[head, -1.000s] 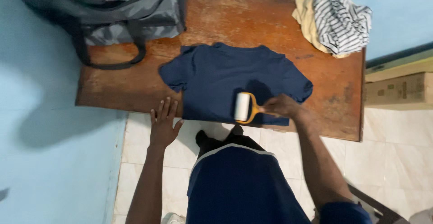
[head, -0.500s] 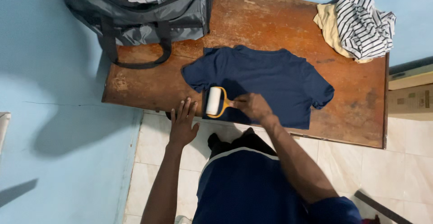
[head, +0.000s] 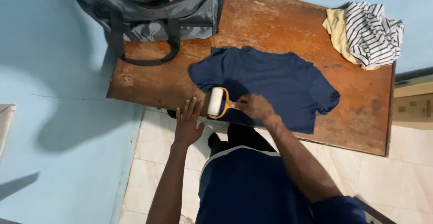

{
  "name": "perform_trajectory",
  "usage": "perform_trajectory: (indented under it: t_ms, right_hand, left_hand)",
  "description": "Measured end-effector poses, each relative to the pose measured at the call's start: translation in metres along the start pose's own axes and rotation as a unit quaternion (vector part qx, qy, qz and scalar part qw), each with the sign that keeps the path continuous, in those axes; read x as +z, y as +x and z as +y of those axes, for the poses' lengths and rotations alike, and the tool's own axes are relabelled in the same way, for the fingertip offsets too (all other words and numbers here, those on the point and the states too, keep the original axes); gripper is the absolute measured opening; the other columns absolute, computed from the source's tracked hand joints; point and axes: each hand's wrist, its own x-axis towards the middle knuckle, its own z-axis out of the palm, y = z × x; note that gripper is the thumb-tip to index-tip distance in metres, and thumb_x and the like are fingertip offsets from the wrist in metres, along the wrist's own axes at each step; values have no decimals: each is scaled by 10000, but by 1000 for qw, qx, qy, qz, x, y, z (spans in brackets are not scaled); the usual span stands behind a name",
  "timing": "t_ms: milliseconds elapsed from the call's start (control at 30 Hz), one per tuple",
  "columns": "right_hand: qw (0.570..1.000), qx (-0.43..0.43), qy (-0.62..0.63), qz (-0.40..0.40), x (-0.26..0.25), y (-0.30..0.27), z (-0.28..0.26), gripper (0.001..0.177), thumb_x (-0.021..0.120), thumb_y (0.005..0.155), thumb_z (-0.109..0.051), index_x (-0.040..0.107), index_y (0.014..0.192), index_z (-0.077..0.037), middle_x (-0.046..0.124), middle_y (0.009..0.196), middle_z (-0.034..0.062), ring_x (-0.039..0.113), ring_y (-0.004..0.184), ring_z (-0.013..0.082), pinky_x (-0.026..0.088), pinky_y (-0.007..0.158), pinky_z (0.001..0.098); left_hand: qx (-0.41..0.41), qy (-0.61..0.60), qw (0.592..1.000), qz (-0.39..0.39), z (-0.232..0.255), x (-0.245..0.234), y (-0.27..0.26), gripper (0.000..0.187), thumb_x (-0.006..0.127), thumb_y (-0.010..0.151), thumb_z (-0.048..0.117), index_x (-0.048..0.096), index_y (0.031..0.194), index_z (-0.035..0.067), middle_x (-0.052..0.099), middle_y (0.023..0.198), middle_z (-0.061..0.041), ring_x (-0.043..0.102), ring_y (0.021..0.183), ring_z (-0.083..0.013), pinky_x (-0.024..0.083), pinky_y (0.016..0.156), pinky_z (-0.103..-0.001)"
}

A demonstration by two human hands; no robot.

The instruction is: The person uses a lint roller on a dark blue t-shirt laid on a wooden table, then folds it and places it into a gray duffel bag. The person repeats the process with a striped t-shirt, rolling, folding, and placing it into the bag.

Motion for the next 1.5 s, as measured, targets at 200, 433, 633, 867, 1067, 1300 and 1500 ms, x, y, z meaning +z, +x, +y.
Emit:
perform_trajectory:
  t_ms: [200, 433, 633, 867, 1067, 1300, 1500]
  right_hand:
    - [999, -27, -6, 24, -42, 0, 41, 393, 710, 844, -505, 810, 1045, -182, 780, 998, 98, 733, 936, 318, 555, 822, 448]
    - [995, 6, 45, 89, -62, -10, 65, 374, 705, 873, -480, 800, 1021, -150, 768, 858, 135, 758, 768, 325, 574, 709, 458]
    - [988, -74, 28, 132, -33, 17, 23, 364, 669, 936, -491, 782, 1040, -161, 758, 851, 137, 730, 797, 349, 554, 705, 475]
    - [978, -3, 54, 203, -81, 21, 74, 293, 700, 897, -398, 788, 1022, -148, 762, 950, 136, 731, 872, 352, 564, 740, 469]
    - [950, -208, 100, 210, -51, 56, 25, 247, 601, 1009, -259, 732, 1086, -65, 744, 1044, 178, 700, 959, 378, 547, 835, 476]
    - [977, -137, 82, 141, -81, 62, -8, 281, 606, 974, -271, 713, 1177, -110, 731, 1069, 180, 693, 988, 383, 540, 837, 489]
    - [974, -164, 75, 135, -66, 84, -42, 317, 588, 1002, -332, 705, 1210, -123, 733, 1080, 182, 703, 958, 390, 551, 821, 483]
  left_hand:
    - [-6, -37, 999, 15, 2, -1, 3, 779, 682, 884, 257, 340, 1582, 207, 187, 1697, -45, 123, 1571, -274, 59, 1245, -607]
    - [-49, -43, 990, 128, 8, 10, 34, 359, 643, 950, 253, 606, 1299, 180, 516, 1444, -84, 441, 1369, -320, 272, 1150, -607]
    - [-156, -94, 971, 156, 11, 12, 82, 395, 660, 954, 274, 590, 1304, 107, 605, 1273, -160, 525, 1243, -388, 363, 1066, -598]
    - [-139, -133, 956, 221, -3, -5, 111, 568, 685, 930, 262, 495, 1408, 23, 608, 1276, -214, 542, 1216, -414, 426, 1012, -545]
    - [-171, -151, 962, 149, -36, -7, 159, 538, 671, 972, 329, 536, 1440, 103, 654, 1230, -177, 622, 1126, -383, 489, 945, -518]
    - [-182, -243, 945, 123, -68, -11, 176, 359, 703, 964, 375, 723, 1152, 69, 728, 1161, -152, 683, 1089, -324, 525, 943, -426]
    - [-220, -325, 915, 97, -65, -24, 172, 338, 679, 967, 361, 714, 1118, 60, 753, 1075, -142, 695, 1023, -273, 518, 915, -383]
